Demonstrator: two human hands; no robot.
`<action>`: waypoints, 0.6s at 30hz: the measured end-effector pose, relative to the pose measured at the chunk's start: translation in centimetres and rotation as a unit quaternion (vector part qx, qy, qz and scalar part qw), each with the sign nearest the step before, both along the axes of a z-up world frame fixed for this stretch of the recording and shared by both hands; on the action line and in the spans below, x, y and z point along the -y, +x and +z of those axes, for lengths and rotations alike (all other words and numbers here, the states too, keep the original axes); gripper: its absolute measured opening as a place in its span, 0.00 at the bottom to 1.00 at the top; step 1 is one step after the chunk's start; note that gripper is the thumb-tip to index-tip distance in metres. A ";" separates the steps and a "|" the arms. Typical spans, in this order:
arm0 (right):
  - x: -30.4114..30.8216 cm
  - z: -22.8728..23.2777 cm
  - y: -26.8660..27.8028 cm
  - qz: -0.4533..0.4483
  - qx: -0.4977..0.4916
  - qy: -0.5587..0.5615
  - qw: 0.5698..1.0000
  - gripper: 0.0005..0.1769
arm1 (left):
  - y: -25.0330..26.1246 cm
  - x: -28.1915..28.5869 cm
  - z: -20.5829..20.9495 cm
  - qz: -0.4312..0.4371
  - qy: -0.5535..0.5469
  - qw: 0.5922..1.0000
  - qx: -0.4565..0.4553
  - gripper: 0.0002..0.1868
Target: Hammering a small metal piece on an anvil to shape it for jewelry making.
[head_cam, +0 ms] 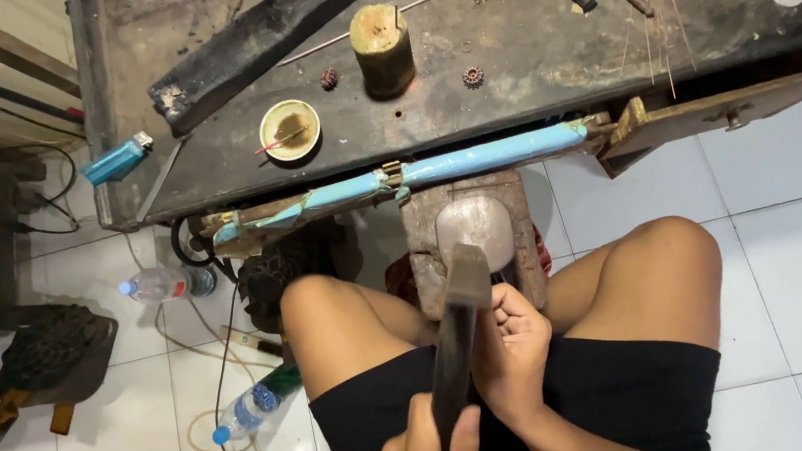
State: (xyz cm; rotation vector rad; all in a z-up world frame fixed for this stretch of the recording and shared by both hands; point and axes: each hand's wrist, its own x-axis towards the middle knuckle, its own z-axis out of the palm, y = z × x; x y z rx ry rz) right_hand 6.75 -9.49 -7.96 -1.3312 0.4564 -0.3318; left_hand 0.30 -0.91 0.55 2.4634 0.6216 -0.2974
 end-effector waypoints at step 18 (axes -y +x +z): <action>0.2 0.7 0.3 0.000 -0.006 -0.040 0.999 0.16 | -0.2 -1.0 -0.4 0.008 -0.063 0.993 -0.098 0.14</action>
